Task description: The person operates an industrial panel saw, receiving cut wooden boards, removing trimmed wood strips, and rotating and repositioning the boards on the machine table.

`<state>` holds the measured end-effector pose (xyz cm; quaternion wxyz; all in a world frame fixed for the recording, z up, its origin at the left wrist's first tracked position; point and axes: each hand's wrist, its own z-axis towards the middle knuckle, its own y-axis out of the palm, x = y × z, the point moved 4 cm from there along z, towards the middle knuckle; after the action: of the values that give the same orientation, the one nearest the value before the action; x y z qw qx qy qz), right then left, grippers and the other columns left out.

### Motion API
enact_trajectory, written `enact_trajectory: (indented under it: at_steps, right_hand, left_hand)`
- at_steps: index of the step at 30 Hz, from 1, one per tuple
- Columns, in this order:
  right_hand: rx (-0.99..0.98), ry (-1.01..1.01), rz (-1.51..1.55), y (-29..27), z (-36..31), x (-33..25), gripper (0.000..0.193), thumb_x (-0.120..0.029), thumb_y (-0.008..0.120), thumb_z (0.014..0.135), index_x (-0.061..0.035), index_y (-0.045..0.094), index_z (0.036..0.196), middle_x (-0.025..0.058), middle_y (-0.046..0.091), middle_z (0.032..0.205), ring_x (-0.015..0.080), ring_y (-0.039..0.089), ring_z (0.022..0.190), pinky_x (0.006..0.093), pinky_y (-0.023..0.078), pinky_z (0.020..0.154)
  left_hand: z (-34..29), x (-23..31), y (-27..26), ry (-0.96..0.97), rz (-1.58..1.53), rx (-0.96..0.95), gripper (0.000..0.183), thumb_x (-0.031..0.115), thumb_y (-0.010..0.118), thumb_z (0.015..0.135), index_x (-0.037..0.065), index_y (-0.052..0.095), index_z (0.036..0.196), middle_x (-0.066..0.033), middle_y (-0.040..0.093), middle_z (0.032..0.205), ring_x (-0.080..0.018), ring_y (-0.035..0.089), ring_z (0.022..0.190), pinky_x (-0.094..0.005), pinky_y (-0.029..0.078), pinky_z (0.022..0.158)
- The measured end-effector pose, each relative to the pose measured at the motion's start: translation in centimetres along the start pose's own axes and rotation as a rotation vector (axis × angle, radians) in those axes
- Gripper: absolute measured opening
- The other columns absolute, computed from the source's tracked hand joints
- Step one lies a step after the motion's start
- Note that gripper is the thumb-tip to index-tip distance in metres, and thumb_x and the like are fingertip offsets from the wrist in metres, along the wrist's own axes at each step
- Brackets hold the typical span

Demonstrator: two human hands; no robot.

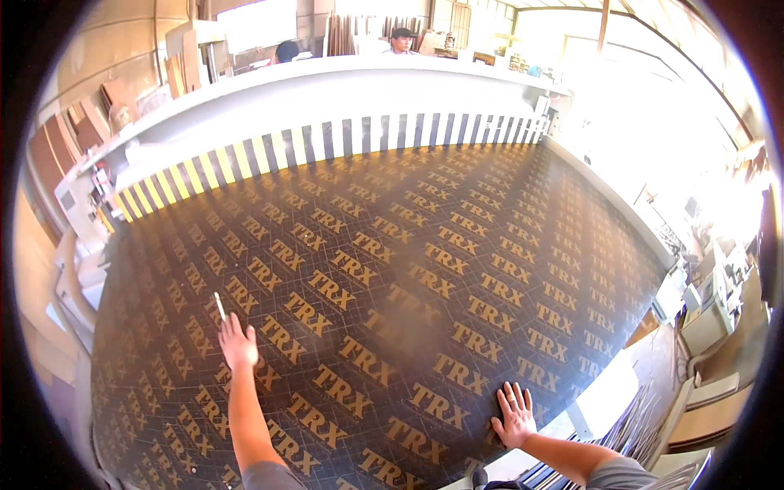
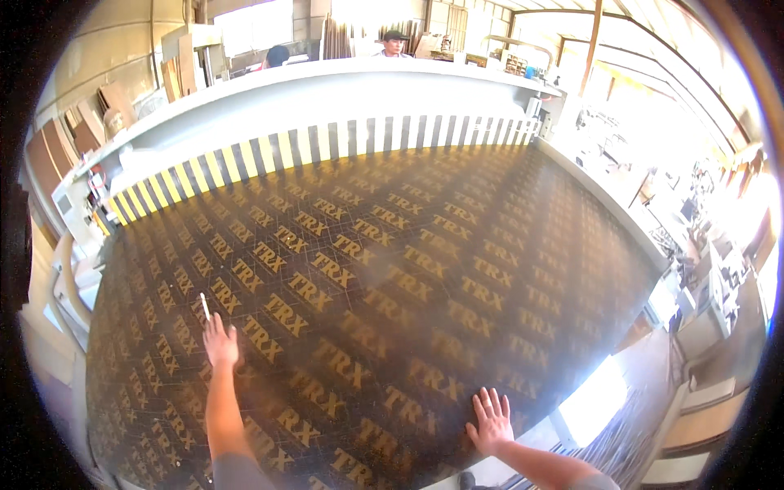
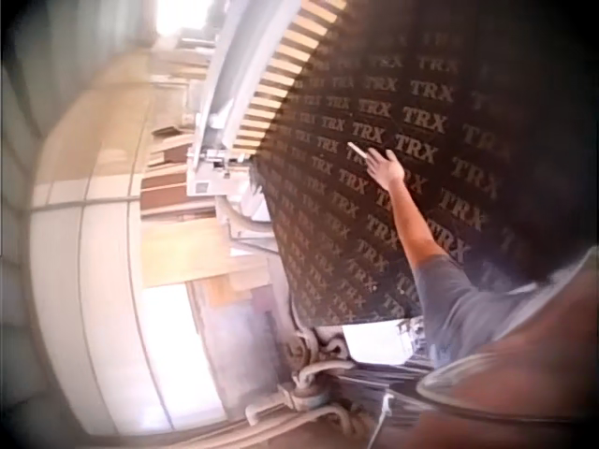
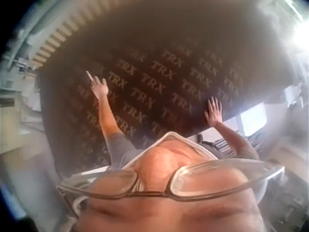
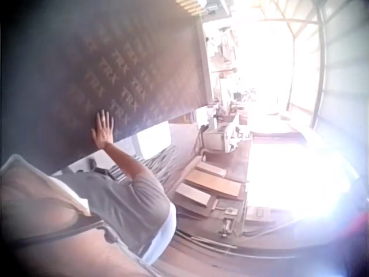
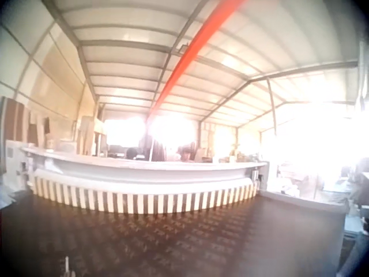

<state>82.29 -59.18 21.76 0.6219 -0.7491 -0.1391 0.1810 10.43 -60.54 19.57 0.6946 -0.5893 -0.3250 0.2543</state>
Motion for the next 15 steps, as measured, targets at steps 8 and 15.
enact_trajectory:
  at_steps: [8, 15]
  right_hand:
    - [0.113, -0.014, 0.074, 0.6, -2.0, 1.5, 0.077, -0.046, 0.053, 0.099, -0.0074, 0.03, 0.161, 0.0158, 0.018, 0.171, 0.0347, 0.008, 0.16, 0.0556, 0.005, 0.128]
    - [0.162, -0.231, 0.192, 0.3, -1.8, 1.5, 0.077, -0.049, 0.057, 0.099, -0.0007, 0.037, 0.156, 0.016, 0.024, 0.169, 0.032, 0.015, 0.159, 0.0521, 0.01, 0.128]
  left_hand:
    - [-29.7, 2.4, -3.2, 0.144, -0.032, -0.026, 0.066, 0.041, 0.048, 0.107, 0.004, 0.032, 0.159, -0.0238, 0.029, 0.165, -0.0425, 0.032, 0.149, -0.0527, 0.028, 0.121]
    - [-63.6, -7.7, 2.7, 0.219, 0.127, 0.325, 0.061, 0.044, 0.044, 0.108, 0.003, 0.042, 0.153, -0.0273, 0.048, 0.151, -0.0478, 0.049, 0.133, -0.0564, 0.04, 0.111]
